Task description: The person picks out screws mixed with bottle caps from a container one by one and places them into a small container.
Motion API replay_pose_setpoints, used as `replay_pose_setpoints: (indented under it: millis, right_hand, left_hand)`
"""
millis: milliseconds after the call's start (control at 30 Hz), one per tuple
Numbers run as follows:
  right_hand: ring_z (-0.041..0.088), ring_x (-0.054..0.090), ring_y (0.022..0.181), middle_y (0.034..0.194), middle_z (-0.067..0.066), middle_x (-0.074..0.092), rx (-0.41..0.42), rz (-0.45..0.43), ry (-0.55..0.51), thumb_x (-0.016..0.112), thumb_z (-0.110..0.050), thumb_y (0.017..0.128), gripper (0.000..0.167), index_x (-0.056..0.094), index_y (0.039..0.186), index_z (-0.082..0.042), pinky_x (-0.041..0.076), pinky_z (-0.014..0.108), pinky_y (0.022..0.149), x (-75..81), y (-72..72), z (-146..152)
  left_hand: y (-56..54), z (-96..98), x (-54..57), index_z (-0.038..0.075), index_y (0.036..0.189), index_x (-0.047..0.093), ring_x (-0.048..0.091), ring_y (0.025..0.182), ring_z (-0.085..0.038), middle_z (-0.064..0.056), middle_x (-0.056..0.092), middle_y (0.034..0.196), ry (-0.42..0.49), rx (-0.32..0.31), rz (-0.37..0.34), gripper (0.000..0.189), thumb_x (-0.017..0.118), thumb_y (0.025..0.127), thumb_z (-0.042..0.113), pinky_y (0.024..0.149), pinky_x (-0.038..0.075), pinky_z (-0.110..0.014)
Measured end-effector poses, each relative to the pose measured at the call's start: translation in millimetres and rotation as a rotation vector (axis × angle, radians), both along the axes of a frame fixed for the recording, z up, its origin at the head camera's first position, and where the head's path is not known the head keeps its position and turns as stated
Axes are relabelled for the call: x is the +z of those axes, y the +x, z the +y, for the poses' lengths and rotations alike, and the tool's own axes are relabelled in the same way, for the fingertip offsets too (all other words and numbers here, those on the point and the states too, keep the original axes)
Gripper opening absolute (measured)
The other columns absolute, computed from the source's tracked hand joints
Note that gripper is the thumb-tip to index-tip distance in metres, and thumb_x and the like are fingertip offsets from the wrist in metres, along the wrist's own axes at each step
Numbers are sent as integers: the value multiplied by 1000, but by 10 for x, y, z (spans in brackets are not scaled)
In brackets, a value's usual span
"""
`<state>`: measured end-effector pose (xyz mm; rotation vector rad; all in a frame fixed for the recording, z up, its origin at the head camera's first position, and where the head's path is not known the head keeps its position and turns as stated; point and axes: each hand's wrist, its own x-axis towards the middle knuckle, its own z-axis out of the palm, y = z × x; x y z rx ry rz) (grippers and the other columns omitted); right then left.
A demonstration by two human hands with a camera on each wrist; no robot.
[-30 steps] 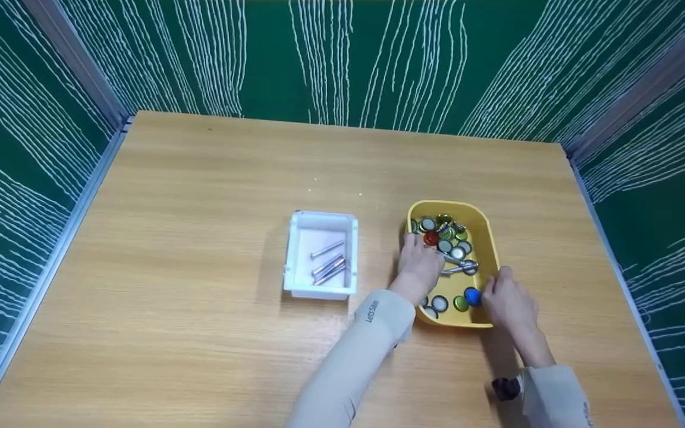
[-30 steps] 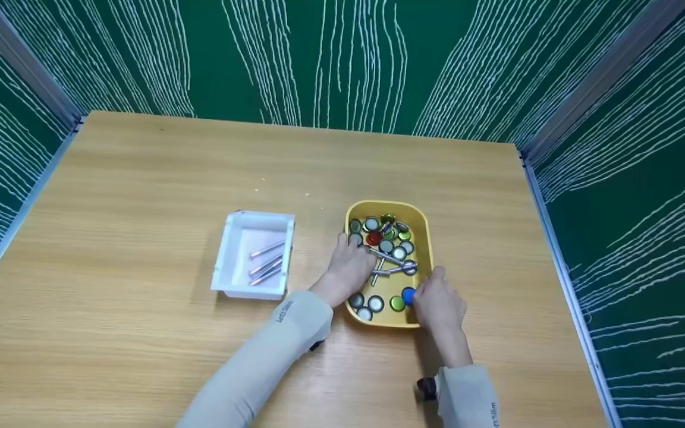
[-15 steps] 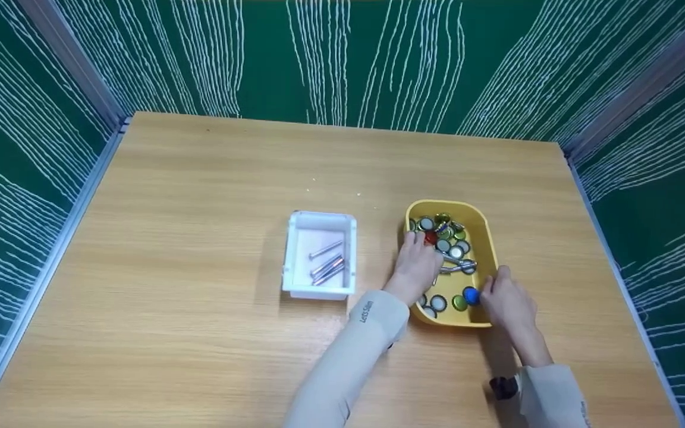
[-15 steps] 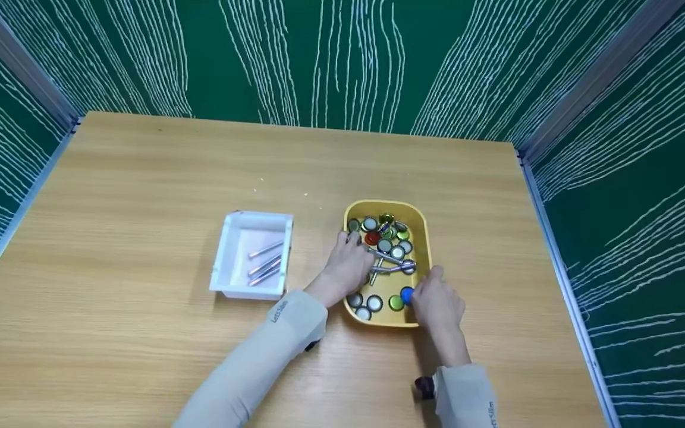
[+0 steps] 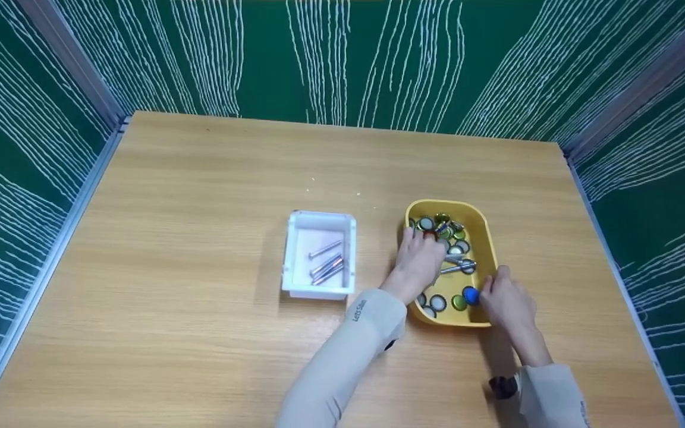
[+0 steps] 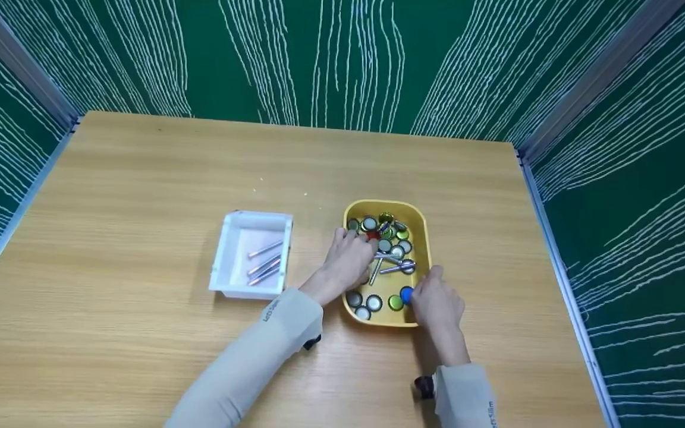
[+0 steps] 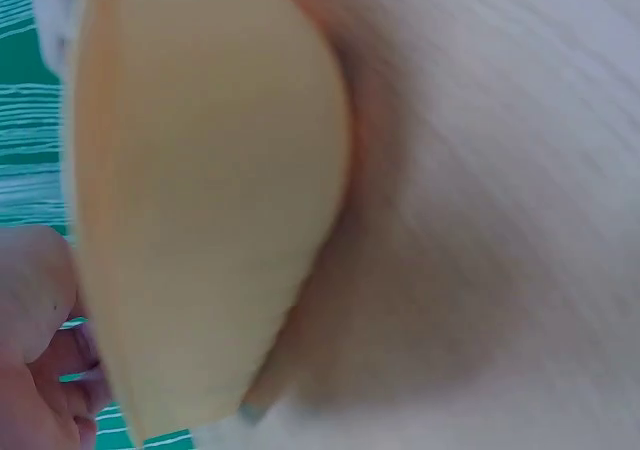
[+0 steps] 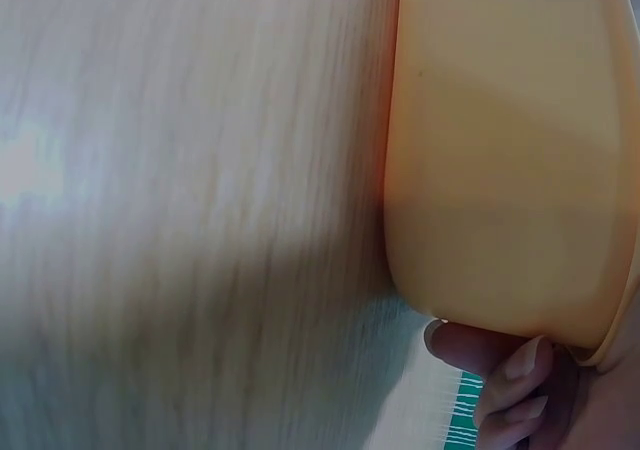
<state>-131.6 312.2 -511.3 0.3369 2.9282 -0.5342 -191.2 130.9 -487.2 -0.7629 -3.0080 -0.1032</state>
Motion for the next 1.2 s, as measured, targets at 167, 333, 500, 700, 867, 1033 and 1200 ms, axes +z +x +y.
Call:
replay_pose_setpoints:
  millis: [167, 333, 500, 700, 867, 1033, 1200]
  right_hand:
    - [45, 63, 72, 85, 33, 61, 14, 27, 8, 32, -26, 102, 32, 42, 106, 5, 43, 49, 52, -4, -1, 0]
    - [45, 62, 71, 85, 34, 61, 20, 26, 15, 31, -25, 102, 32, 42, 105, 5, 43, 50, 53, 0, -13, 4]
    - [41, 61, 69, 83, 32, 60, 19, 6, 11, 31, -25, 102, 33, 42, 106, 5, 43, 48, 53, -4, -17, -5]
    - [38, 60, 69, 83, 29, 60, 11, -25, 0, 31, -26, 103, 34, 41, 110, 6, 43, 46, 54, 5, -14, -7]
    - [36, 58, 67, 81, 27, 58, 14, -24, 8, 31, -26, 103, 34, 42, 110, 6, 41, 43, 53, 5, -25, 3]
    - [33, 57, 64, 78, 23, 57, 12, -24, 12, 30, -26, 103, 34, 42, 111, 5, 40, 40, 52, 1, -20, 2]
    - [38, 59, 65, 80, 29, 60, 12, 1, 20, 32, -25, 102, 33, 42, 108, 5, 41, 44, 51, -3, -8, -3]
  left_hand:
    - [-29, -62, 181, 24, 105, 69, 63, 96, -15, 7, 72, 101, 47, 20, 39, 17, 66, 89, 20, 87, 36, -32]
    - [-54, -165, 373, 22, 113, 67, 63, 98, -15, 8, 72, 107, 83, 42, 44, 27, 69, 86, 22, 88, 38, -31]
    - [-80, -321, 524, 20, 116, 67, 62, 94, -13, 7, 72, 108, 155, 38, 36, 32, 71, 85, 24, 88, 39, -30]
    - [-45, -553, 703, 18, 109, 67, 62, 94, -14, 5, 72, 106, 284, 41, 8, 18, 65, 91, 20, 93, 40, -32]
    - [10, -760, 844, 17, 108, 68, 64, 100, -15, 3, 73, 109, 408, 67, 21, 17, 61, 96, 25, 95, 41, -34]
    - [80, -1000, 970, 13, 106, 70, 65, 96, -17, 0, 74, 103, 543, 98, 42, 17, 60, 96, 23, 95, 40, -36]
    - [140, -1255, 1124, 10, 105, 70, 65, 96, -19, -3, 74, 102, 612, 106, 79, 17, 62, 95, 21, 95, 39, -38]
